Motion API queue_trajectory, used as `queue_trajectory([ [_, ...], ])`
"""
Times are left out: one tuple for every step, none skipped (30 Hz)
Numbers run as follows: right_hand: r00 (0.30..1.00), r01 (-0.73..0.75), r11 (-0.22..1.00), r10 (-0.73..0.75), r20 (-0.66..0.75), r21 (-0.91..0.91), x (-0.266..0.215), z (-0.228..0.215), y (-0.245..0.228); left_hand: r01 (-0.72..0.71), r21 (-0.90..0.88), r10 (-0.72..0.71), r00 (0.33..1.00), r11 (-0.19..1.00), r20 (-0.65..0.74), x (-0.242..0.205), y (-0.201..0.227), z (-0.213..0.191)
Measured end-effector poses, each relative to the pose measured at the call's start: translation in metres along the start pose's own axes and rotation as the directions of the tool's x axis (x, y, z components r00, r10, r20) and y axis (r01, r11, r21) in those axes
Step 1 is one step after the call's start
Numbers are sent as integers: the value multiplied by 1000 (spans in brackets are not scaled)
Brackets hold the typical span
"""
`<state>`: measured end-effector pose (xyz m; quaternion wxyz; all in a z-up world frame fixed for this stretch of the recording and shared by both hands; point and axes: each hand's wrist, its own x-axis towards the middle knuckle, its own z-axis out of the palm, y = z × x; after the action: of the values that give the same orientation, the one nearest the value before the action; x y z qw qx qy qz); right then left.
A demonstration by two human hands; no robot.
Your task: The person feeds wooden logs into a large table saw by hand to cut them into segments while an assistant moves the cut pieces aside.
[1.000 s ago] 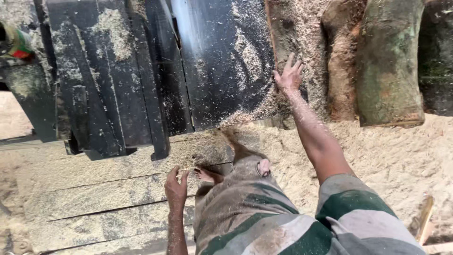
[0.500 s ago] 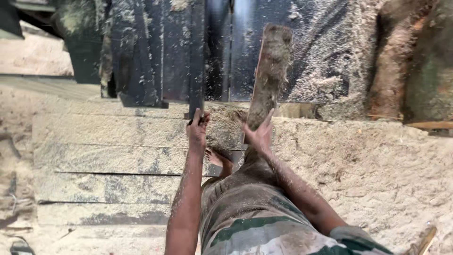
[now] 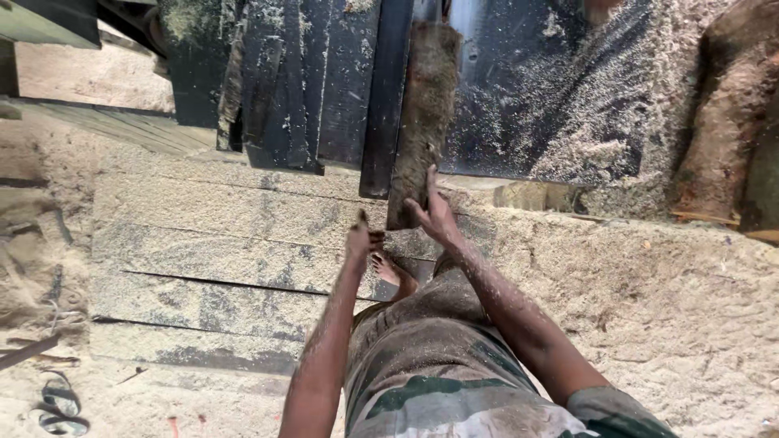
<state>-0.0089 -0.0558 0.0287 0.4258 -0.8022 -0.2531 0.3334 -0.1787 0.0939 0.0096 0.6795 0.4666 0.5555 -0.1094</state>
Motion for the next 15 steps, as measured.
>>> queue_trajectory([
  [1000, 5, 1000, -5, 3, -31, 11, -2, 0, 18, 151, -14, 1000, 988, -25, 1, -12, 4],
  [1000, 10, 998, -9, 6, -61, 20, -2, 0, 17, 160, -11, 999, 987, -37, 3, -22, 9],
  [1000, 31, 997, -31, 6, -65, 24, -1, 0, 16, 167, -9, 999, 986, -45, 3, -34, 20],
  [999, 53, 996, -52, 6, -69, 28, 2, 0, 16, 174, -7, 999, 985, -53, 6, -42, 28],
  [998, 69, 995, -68, 9, -79, 24, 0, 2, -3, 33, 3, 1000, 999, -19, 7, -50, 42],
  [998, -40, 983, 48, 42, -177, 22, -1, 4, -18, -109, 19, 1000, 994, 11, 8, -55, 55],
  [984, -143, 950, 166, 60, -278, 17, -3, 6, -32, -249, 43, 998, 968, 40, 10, -58, 69],
  [957, -238, 895, 282, 66, -378, 11, -6, 8, -32, -265, 49, 997, 964, 56, 0, -67, 83],
  [994, -87, 942, 102, 29, -325, 26, -7, 5, -63, -286, 82, 995, 956, 53, 6, -57, 90],
  [997, 73, 958, -80, -15, -277, 41, -8, 1, -94, -306, 115, 992, 947, 50, 20, -39, 94],
  [973, 198, 953, -220, -73, -227, 37, -6, 3, -214, -89, 207, 975, 973, -85, 18, -40, 96],
  [982, 137, 937, -170, -77, -322, 37, -3, 5, -298, 144, 322, 927, 944, -191, 22, -36, 99],
  [990, 76, 904, -118, -74, -421, 30, -6, 10, -335, 366, 443, 857, 868, -264, 25, -36, 107],
  [995, 18, 857, -66, -76, -515, 26, -9, 15, -261, 155, 294, 923, 953, -249, 20, -44, 117],
  [997, -77, 841, 59, -52, -536, 53, -16, 10, -203, -58, 186, 959, 978, -216, 38, -24, 123],
])
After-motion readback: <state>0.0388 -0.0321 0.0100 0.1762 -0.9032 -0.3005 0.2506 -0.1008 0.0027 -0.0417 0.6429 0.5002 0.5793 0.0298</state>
